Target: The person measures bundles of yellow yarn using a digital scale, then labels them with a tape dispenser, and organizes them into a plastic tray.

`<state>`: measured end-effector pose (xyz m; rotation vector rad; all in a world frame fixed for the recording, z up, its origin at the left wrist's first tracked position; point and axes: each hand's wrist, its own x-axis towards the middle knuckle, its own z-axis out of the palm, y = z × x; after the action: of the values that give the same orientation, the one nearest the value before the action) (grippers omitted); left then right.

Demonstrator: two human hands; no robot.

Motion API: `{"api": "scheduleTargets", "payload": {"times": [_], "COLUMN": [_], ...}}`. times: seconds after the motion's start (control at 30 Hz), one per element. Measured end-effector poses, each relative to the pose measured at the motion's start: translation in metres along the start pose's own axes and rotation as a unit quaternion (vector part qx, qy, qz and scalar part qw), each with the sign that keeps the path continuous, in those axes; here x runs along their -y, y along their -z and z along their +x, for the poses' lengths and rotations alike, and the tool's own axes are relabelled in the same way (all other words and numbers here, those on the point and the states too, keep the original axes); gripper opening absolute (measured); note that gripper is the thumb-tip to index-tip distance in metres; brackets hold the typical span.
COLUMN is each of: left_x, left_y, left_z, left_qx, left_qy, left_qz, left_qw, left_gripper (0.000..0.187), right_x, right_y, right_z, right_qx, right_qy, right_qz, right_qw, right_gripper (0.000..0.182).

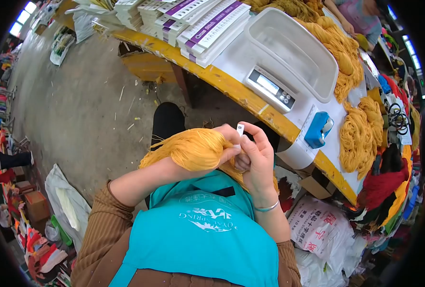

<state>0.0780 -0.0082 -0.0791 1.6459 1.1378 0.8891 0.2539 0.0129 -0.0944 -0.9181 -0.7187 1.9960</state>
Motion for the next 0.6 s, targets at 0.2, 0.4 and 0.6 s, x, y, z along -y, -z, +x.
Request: {"api": "scheduleTargets", "payload": {"times": [0.2,0.4,0.6], "left_x": [0.003,-0.004,0.023], "left_y": [0.006,0.032,0.03], "left_z": [0.0,0.007,-0.001], "left_qx": [0.005,0.148,0.25], "left_qy": [-0.036,0.174,0.305], "left_qz": [0.146,0.041,-0.361], "left_qw": [0.989,0.973,0.845], "left_gripper": [0.028,0.029,0.025], "right_x": [0.006,0.007,0.015], "right_y": [0.001,0.019,0.019], "right_z": [-0.003,-0.001,-0.001], "right_qx": [0.005,0.144,0.234], "right_qy": [-0.006,-0.007,0.17], "right_qz": [-0.005,-0.093,-0.43], "right_qw": [1.0,0.985,0.855], "right_gripper": [0.031,0.025,0.018]}}
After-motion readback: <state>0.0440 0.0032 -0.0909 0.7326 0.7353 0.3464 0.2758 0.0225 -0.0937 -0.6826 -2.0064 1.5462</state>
